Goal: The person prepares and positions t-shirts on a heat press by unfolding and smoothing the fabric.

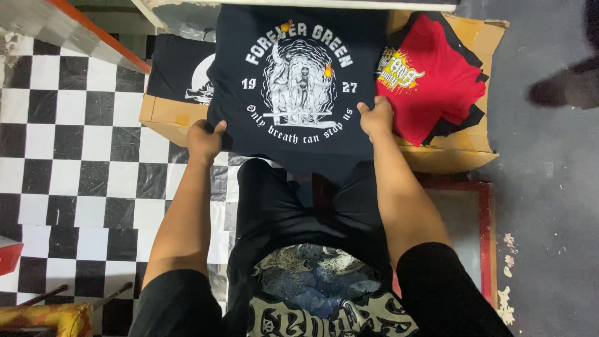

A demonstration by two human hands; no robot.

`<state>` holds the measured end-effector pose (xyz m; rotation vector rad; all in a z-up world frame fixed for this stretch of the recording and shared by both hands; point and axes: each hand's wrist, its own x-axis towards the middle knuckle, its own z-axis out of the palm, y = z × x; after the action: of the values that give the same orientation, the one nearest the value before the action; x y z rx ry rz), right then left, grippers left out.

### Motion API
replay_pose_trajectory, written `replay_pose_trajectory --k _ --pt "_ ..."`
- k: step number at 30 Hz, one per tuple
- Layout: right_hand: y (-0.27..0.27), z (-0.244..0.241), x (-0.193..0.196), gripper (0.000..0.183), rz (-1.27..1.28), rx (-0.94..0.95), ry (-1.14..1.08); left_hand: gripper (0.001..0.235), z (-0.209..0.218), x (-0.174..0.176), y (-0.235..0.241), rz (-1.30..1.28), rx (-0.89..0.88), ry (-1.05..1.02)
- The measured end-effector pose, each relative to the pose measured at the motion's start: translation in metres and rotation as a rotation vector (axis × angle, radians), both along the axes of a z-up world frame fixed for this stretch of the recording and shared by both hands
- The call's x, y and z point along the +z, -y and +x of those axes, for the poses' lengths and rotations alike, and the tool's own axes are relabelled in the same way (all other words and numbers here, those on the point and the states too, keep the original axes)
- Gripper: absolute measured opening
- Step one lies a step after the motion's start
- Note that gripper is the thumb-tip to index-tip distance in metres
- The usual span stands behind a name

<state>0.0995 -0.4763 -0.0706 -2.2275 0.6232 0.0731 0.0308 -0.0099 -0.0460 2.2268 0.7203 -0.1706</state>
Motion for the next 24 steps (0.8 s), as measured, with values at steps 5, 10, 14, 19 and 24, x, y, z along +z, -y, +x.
replay_pose_trajectory --k 5,10,14,19,24 --pt "-0.002 -0.022 0.016 0.053 -0.016 0.037 -0.031 0.049 -0.011 0.000 0.005 -0.054 0.034 0.003" --pt "-0.009 -0.066 0.031 0.061 0.071 -0.015 -0.071 0.045 -0.038 0.005 0.003 -0.067 0.110 0.020" --pt "-0.007 -0.079 0.019 0.058 0.117 -0.055 0.050 0.041 -0.042 -0.010 0.001 -0.108 0.111 0.099" --pt "-0.011 -0.079 0.003 0.054 0.092 -0.125 0.144 0.044 -0.045 -0.020 0.012 -0.095 0.112 0.147" --pt "-0.008 -0.085 0.001 0.048 0.071 -0.141 0.178 0.047 -0.046 -0.022 0.018 -0.074 0.165 0.158"
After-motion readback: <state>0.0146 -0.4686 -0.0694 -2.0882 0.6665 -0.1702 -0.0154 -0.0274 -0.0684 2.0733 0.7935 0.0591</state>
